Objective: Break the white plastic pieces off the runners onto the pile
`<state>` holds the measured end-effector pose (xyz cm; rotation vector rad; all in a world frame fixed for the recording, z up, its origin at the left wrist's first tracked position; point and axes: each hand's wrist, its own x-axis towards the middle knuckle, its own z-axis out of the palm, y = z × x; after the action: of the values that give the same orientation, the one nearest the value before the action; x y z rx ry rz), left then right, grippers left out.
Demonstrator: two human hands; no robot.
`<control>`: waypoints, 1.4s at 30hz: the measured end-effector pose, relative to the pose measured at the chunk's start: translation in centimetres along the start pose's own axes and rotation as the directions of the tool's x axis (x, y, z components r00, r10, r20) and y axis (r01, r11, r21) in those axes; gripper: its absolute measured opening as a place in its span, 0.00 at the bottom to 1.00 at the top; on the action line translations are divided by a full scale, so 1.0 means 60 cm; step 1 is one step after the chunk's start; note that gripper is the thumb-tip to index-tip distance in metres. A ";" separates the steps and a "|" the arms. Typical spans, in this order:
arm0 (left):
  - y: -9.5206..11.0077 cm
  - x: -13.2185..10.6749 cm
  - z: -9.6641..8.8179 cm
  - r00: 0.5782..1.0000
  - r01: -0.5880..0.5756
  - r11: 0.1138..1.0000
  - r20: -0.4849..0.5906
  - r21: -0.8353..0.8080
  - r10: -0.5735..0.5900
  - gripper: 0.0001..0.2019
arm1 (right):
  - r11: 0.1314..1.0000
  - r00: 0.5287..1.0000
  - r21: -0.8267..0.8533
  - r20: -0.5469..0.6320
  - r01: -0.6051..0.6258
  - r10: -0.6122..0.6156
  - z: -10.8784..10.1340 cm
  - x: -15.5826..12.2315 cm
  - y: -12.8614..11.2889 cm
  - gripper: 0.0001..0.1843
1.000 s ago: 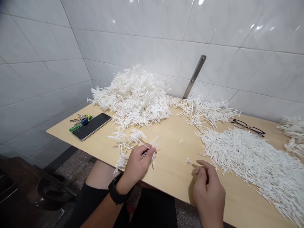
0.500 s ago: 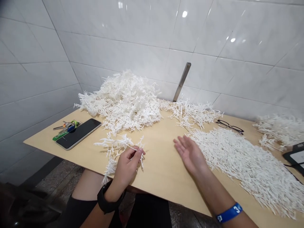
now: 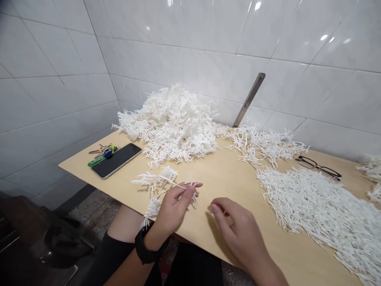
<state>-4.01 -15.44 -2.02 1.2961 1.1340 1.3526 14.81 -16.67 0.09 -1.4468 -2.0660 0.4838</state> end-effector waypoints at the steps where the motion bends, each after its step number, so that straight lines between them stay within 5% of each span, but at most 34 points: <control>1: 0.002 0.000 -0.001 1.000 -0.012 1.000 0.013 0.005 0.012 0.17 | 0.998 0.998 0.049 0.058 -0.029 0.026 0.011 -0.003 -0.016 0.17; 4: 0.006 0.001 -0.005 0.997 -0.033 0.999 0.065 0.021 0.032 0.19 | 0.967 0.981 0.216 0.162 -0.137 0.103 0.047 -0.006 -0.047 0.19; 8: 0.011 0.002 -0.014 0.988 -0.011 1.000 0.154 0.015 0.009 0.24 | 0.888 0.977 0.412 0.144 -0.204 0.157 0.082 -0.005 -0.057 0.18; 18: 0.003 -0.002 -0.012 0.984 0.027 0.999 0.178 0.026 -0.031 0.27 | 0.729 0.919 0.644 -0.099 -0.232 0.381 0.062 -0.001 -0.049 0.20; 26: 0.023 -0.003 -0.018 0.917 -0.163 0.984 0.380 0.079 0.121 0.15 | 0.774 0.973 0.600 0.034 -0.203 0.229 0.075 -0.010 -0.051 0.21; 34: 0.019 -0.007 -0.020 0.932 -0.143 0.979 0.352 0.142 0.085 0.20 | 0.795 0.961 0.541 0.127 -0.275 0.247 0.077 -0.026 -0.040 0.25; 40: 0.019 -0.004 -0.023 0.839 -0.286 0.940 0.523 0.188 0.151 0.18 | 0.812 0.963 0.532 0.028 -0.241 0.268 0.058 -0.039 -0.036 0.22; 42: 0.018 -0.004 -0.020 0.840 -0.295 0.931 0.523 0.214 0.146 0.19 | 0.821 0.958 0.515 0.002 -0.247 0.286 0.055 -0.046 -0.039 0.22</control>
<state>-5.22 -15.86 -1.02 1.9115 0.8461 0.9345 11.75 -19.97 -1.75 -1.3939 -1.5111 0.9929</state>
